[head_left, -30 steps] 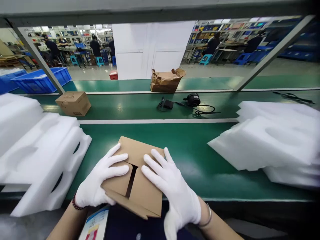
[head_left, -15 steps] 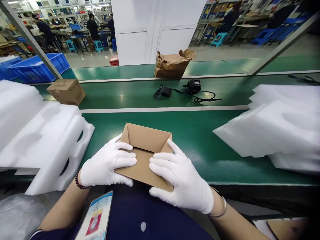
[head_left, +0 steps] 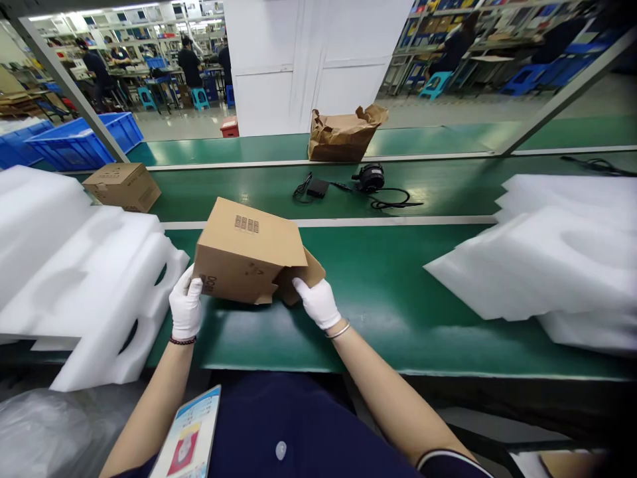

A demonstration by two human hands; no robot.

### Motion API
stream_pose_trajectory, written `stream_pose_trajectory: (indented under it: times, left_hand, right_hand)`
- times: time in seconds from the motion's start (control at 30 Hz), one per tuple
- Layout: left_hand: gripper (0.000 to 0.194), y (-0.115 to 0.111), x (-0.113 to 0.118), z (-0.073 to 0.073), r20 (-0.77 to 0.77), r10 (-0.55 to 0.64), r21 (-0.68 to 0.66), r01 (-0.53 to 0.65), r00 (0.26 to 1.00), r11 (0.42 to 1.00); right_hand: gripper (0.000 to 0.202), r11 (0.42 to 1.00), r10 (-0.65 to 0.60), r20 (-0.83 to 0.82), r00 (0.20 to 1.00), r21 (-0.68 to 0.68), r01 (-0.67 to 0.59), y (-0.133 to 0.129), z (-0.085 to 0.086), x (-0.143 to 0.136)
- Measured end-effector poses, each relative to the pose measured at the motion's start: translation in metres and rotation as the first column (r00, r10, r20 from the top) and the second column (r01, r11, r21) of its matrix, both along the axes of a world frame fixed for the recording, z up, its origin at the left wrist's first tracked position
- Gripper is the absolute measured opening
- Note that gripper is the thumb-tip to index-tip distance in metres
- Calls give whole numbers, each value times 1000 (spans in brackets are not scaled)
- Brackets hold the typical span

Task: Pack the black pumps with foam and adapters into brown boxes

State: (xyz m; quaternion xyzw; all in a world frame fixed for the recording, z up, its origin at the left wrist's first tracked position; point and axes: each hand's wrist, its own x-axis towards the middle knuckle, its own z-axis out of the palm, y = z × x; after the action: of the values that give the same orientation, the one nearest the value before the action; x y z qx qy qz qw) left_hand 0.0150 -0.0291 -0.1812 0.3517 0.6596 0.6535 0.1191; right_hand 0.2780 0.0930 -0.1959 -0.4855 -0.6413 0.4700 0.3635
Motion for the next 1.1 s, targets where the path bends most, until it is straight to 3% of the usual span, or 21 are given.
stream_pose_trajectory:
  times: [0.07,0.1,0.13,0.2,0.23,0.27,0.3,0.4,0.47,0.53,0.6,0.67,0.73,0.8,0.87,0.97,1.07,1.1]
  left_hand:
    - [65,13,9,11,-130,91,-20,-95,987,995]
    - [69,19,15,24,-278,76,-12,-83,958,997]
    - [73,25,23,41,-456,6,-22,-18,890,1000]
    - [73,41,37,80,-749,-219,-172,135,626,976]
    - [66,51,43,99,-808,-314,-282,141,499,949]
    - [54,62,46,117,-830,-362,-364,79,424,928]
    - [43,75,46,132,-839,-372,-415,-24,396,910]
    - [43,111,32,158,-848,-326,-469,-306,418,829]
    - [43,126,19,162,-818,-301,-507,-369,490,779]
    - [40,130,11,158,-760,-253,-538,-361,599,762]
    - [39,127,9,147,-701,-208,-547,-327,683,770]
    - [36,123,9,133,-647,-180,-558,-299,741,774]
    - [29,120,5,119,-581,-171,-584,-260,796,769]
    - [21,118,-5,107,-497,-162,-601,-203,852,773]
    - [21,113,-17,96,-410,-147,-594,-141,900,792]
    - [31,95,-23,88,-298,-119,-540,-64,947,839]
    - [47,54,-16,97,-348,-102,-461,-75,932,884]
    - [54,35,-16,101,-472,-92,-438,-142,877,888]
  right_hand:
    - [41,979,-72,262,962,202,18,18,23,4]
    - [36,950,-104,381,919,310,-21,25,37,9]
    - [31,908,-139,478,867,411,-82,31,53,15]
    - [26,791,-198,603,772,564,-237,41,88,25]
    - [29,725,-222,628,746,618,-305,46,106,28]
    - [35,661,-238,629,740,663,-351,53,124,29]
    - [40,606,-246,607,755,705,-370,63,141,29]
    - [41,528,-303,417,857,822,-213,104,182,18]
    - [39,543,-393,274,878,839,-18,133,200,4]
    - [43,607,-445,233,865,788,100,150,210,-13]
    - [55,740,-361,337,870,671,47,148,209,-34]
    - [70,865,-167,482,860,490,-107,134,198,-53]
    - [82,928,50,557,829,281,-244,119,178,-64]
    - [85,939,244,455,856,108,-325,115,153,-66]
    - [72,921,388,163,907,-35,-388,122,126,-60]
    - [51,901,360,-214,908,-171,-398,137,93,-51]
    - [43,910,352,-251,902,-135,-392,140,83,-46]
    - [41,901,383,-230,894,-119,-417,142,83,-46]
